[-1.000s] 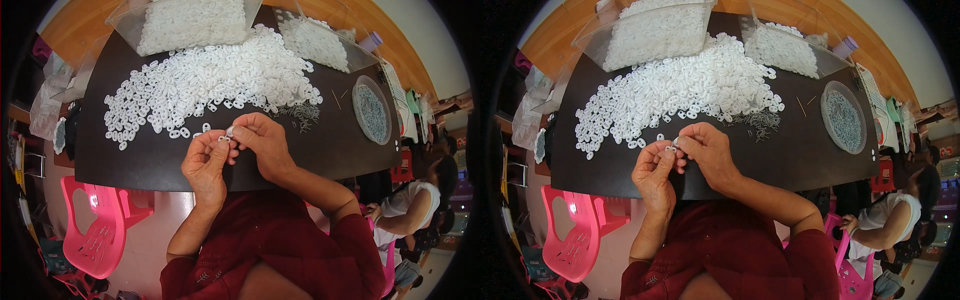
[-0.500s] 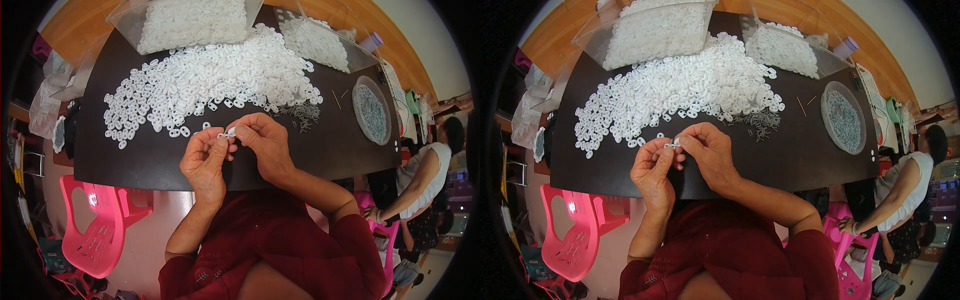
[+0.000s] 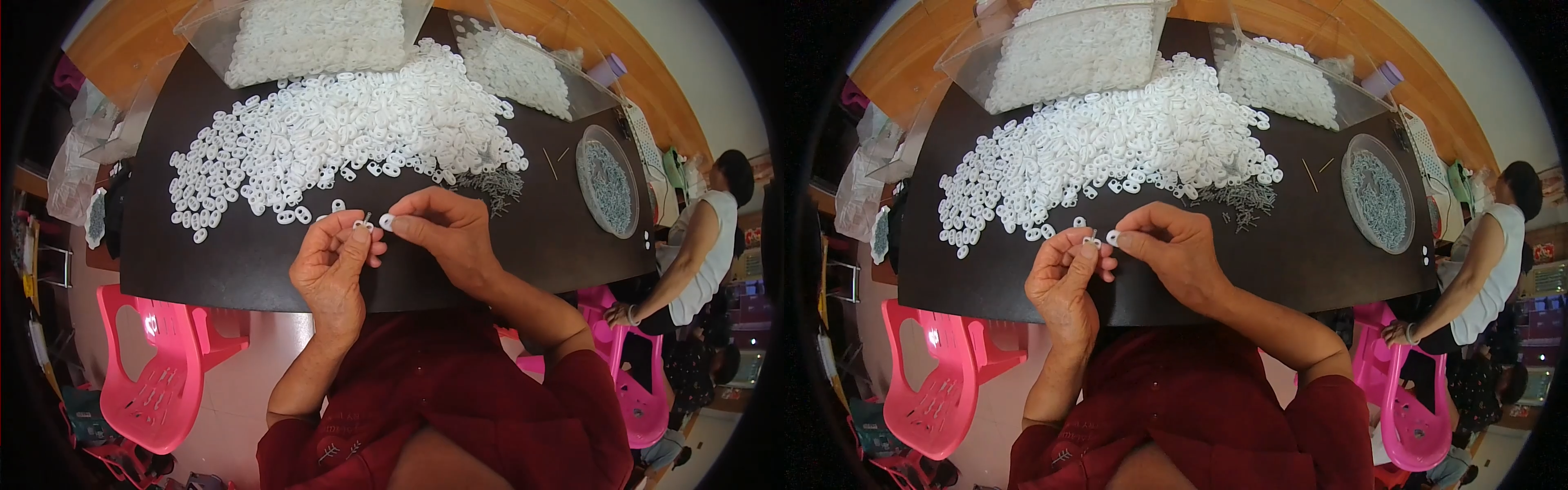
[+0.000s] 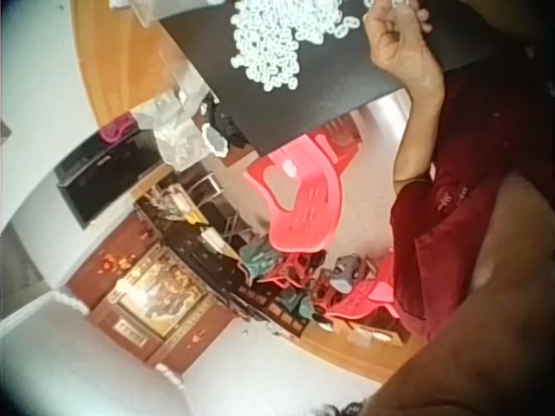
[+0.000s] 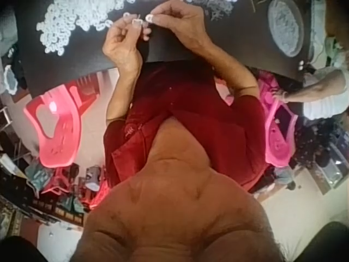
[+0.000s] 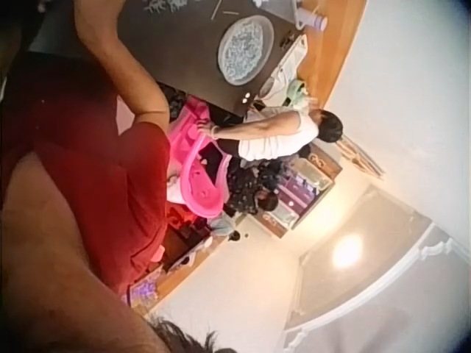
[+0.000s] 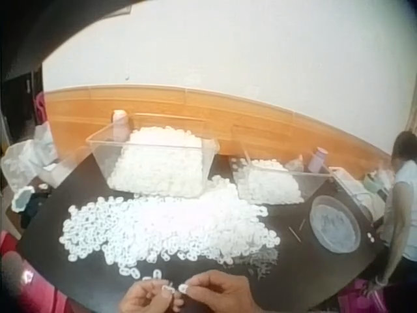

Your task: Inserting small metal pins into white plastic components on a workbench.

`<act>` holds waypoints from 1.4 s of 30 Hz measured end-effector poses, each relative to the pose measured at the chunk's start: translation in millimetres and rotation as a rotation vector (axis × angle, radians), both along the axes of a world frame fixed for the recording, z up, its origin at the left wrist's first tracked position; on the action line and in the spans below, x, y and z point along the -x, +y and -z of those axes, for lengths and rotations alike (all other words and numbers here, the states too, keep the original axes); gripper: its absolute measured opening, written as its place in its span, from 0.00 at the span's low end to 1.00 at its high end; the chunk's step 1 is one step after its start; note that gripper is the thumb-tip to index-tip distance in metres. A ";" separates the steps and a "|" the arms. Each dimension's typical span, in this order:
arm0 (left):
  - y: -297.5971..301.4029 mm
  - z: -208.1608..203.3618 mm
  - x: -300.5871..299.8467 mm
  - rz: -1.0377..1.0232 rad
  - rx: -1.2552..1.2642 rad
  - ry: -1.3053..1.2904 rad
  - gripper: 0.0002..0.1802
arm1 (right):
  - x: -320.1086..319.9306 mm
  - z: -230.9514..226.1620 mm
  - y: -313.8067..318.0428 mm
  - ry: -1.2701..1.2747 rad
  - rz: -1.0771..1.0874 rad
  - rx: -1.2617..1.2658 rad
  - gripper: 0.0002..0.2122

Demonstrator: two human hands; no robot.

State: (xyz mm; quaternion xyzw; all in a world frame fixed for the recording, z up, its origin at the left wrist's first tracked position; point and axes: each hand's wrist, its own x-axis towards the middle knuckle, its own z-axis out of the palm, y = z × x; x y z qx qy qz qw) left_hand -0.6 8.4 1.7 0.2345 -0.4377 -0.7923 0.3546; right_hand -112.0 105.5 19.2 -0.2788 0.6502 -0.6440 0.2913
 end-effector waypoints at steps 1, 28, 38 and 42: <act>1.0 -1.2 -1.9 0.015 0.024 -0.038 0.08 | 1.2 -2.2 -0.5 -0.043 0.036 -0.023 0.05; 9.4 0.9 -2.3 -0.034 0.127 -0.077 0.14 | 0.9 -2.7 -11.5 -0.038 -0.020 0.020 0.05; 10.0 3.8 -1.0 -0.015 0.121 -0.044 0.14 | -1.9 1.9 -8.6 0.138 -0.049 -0.011 0.05; 9.1 3.1 -2.3 0.023 0.106 -0.036 0.14 | -0.7 0.1 -8.8 0.263 -0.071 -0.023 0.05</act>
